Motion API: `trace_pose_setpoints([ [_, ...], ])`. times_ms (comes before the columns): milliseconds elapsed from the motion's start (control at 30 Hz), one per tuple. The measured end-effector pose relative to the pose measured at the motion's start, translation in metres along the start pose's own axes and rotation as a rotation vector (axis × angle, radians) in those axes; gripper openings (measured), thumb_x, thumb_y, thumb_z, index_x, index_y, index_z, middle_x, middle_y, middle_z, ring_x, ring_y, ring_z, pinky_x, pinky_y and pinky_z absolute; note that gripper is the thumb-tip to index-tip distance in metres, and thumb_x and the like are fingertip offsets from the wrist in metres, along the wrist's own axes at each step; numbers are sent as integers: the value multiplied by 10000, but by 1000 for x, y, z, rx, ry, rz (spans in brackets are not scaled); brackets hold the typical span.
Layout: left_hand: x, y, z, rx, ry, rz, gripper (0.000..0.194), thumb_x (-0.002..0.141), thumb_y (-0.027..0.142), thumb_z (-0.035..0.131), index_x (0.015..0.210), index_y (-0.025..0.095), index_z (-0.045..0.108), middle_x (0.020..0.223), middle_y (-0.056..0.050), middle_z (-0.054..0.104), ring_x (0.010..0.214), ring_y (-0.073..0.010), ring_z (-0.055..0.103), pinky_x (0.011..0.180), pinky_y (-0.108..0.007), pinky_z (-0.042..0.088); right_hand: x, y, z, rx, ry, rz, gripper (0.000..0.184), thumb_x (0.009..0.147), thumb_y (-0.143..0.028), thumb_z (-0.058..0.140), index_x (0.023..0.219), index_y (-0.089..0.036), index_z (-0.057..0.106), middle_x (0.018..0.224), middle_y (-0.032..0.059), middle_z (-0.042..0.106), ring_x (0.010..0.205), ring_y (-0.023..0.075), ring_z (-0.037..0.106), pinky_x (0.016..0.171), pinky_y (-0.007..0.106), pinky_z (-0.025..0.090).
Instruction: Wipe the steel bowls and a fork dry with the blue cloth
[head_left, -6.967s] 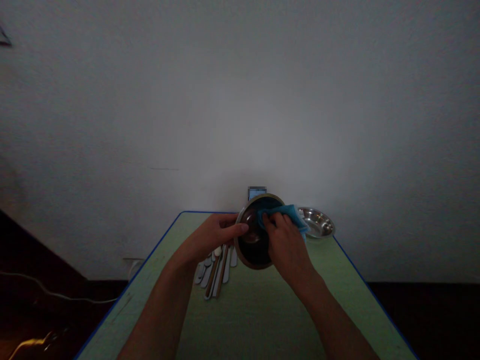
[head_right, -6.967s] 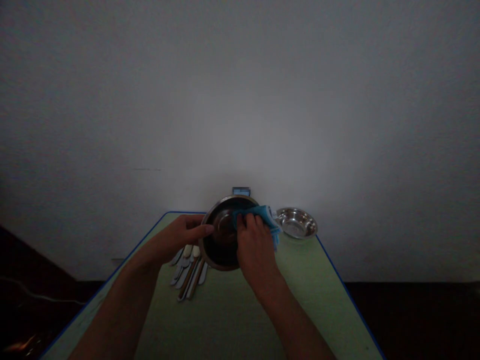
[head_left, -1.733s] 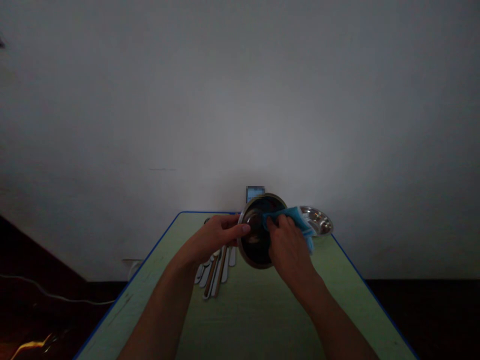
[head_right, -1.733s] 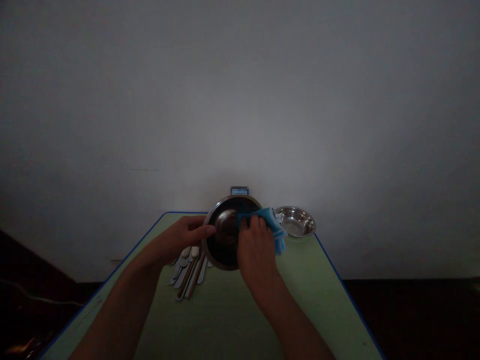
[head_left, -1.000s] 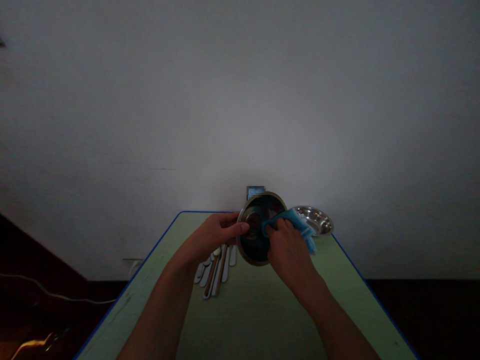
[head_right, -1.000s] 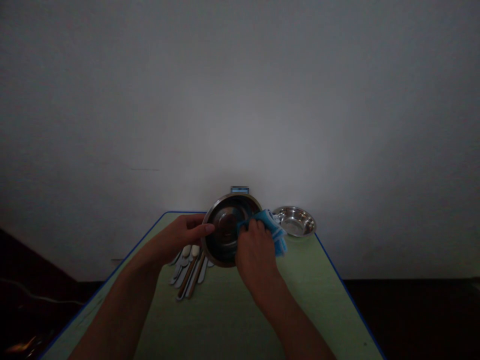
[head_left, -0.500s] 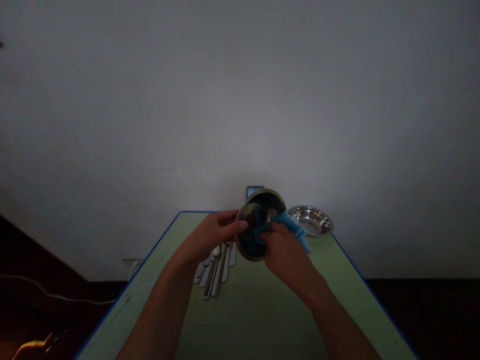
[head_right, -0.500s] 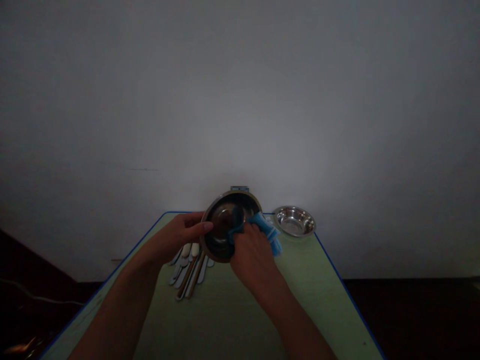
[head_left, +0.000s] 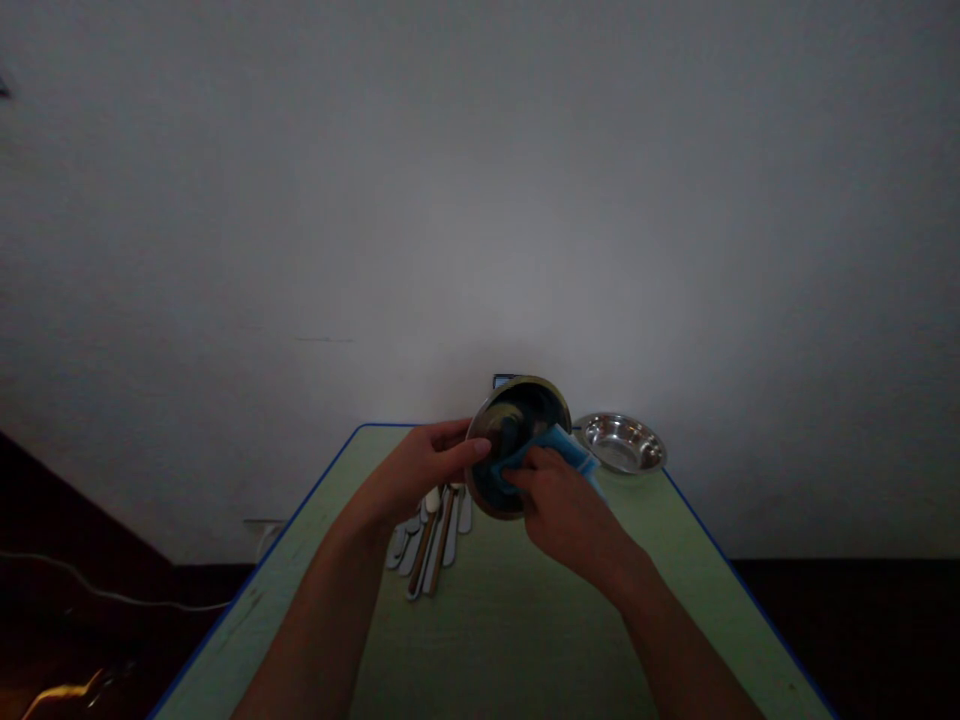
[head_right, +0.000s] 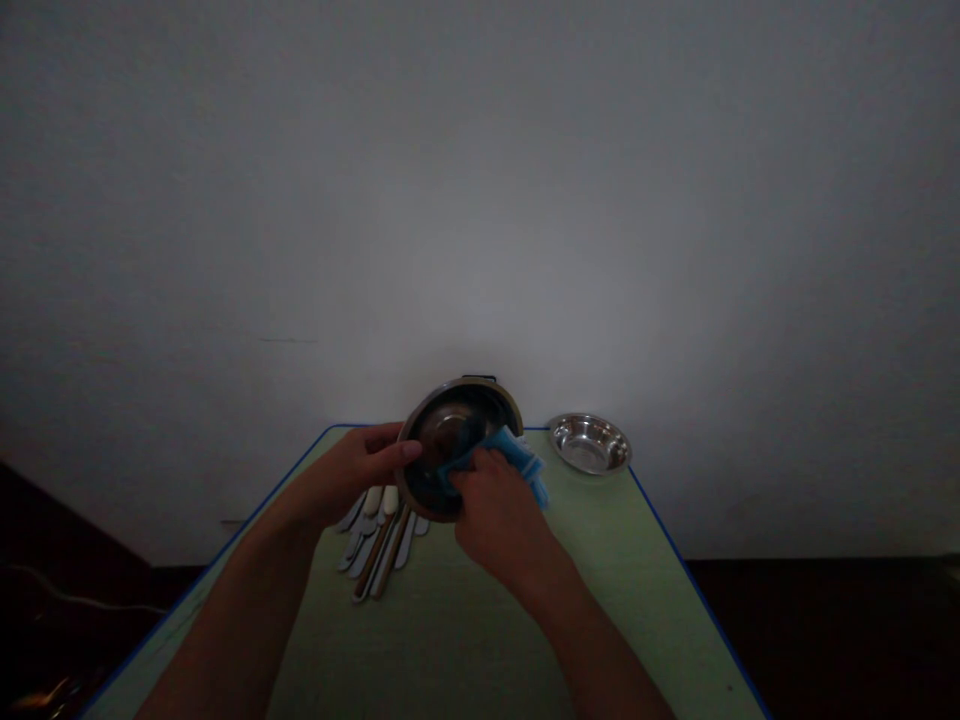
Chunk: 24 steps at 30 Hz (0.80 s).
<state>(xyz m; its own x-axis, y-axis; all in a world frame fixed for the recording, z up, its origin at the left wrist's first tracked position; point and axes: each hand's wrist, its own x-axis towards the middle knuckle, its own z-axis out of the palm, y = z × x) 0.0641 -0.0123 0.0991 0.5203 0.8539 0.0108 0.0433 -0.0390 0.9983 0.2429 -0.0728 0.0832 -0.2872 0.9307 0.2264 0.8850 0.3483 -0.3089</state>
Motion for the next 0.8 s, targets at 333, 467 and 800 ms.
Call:
trace_pose_setpoints([
  [333, 3, -5, -2, -7, 7, 21, 350, 746, 373, 680, 1037, 179, 694, 802, -30, 690, 693, -145, 597, 669, -269, 491, 0, 3, 7, 90, 55, -110, 372, 869, -108, 425, 1171, -189, 627, 1089, 101, 567, 1042, 200, 505, 952, 362, 406],
  [467, 2, -5, -3, -28, -11, 36, 331, 762, 351, 666, 1047, 183, 689, 765, -19, 682, 695, -141, 591, 684, -271, 492, 0, 3, 8, 114, 69, -138, 378, 892, -113, 412, 1211, -198, 595, 1060, 90, 563, 1009, 185, 506, 924, 348, 426],
  [800, 2, -6, -3, -23, 3, 23, 294, 757, 356, 669, 980, 168, 702, 734, -7, 662, 671, -128, 574, 655, -255, 480, 4, 4, 11, 141, 91, -173, 387, 921, -121, 389, 1262, -196, 555, 1069, 89, 564, 1006, 177, 515, 927, 352, 435],
])
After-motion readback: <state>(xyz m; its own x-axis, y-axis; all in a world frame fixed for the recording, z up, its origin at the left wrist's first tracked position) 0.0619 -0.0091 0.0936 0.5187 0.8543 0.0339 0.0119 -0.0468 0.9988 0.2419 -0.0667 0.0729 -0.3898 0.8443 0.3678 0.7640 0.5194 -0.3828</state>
